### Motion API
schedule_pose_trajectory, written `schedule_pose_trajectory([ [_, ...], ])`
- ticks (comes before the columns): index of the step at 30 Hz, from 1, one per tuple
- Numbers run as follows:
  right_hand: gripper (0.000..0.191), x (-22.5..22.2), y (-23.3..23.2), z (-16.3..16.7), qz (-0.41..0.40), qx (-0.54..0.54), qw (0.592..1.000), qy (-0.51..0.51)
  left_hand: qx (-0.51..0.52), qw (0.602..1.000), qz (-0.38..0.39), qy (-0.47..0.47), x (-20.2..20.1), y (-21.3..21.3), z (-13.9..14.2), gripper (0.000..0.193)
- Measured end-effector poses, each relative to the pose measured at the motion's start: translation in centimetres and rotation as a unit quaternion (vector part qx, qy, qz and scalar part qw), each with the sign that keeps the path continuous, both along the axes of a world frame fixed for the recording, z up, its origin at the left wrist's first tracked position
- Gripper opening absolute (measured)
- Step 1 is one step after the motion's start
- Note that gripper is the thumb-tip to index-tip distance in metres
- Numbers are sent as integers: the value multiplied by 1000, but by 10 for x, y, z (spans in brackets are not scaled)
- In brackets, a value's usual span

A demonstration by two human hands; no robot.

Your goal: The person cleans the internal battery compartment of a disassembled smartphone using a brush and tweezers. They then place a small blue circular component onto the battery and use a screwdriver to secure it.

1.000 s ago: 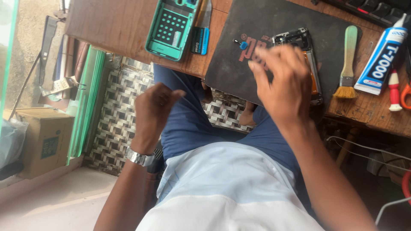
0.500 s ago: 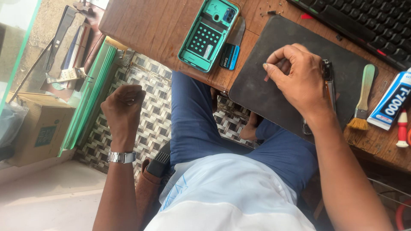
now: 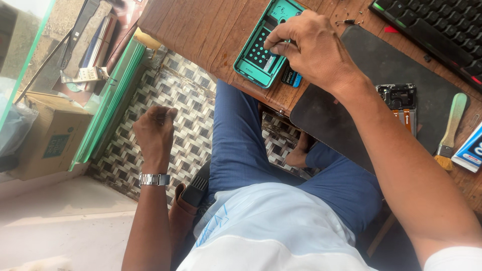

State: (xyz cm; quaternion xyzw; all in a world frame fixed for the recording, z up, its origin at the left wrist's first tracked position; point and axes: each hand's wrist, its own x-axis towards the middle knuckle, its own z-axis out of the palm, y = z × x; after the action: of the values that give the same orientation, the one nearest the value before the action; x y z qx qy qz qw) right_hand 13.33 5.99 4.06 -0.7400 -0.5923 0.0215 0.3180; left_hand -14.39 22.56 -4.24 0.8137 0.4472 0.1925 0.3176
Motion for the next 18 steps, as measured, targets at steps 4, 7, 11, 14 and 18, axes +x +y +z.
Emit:
schedule_pose_trajectory([
  [4,7,5,-13,5,-33,36,999,-18,1,999,16,31,-5,6,-8,10],
  [7,6,5,-37,14,-59,33,998,-9,71,997,-15,30,-5,10,-11,8],
  [11,12,-10,-81,21,-82,50,995,-30,49,999,-12,9,-3,20,-12,14],
  [14,8,-25,-115,24,-164,17,985,51,15,1000,7,21,0,25,-12,18],
  [18,13,-42,-160,33,-314,43,946,65,33,998,19,58,1,32,-20,18],
])
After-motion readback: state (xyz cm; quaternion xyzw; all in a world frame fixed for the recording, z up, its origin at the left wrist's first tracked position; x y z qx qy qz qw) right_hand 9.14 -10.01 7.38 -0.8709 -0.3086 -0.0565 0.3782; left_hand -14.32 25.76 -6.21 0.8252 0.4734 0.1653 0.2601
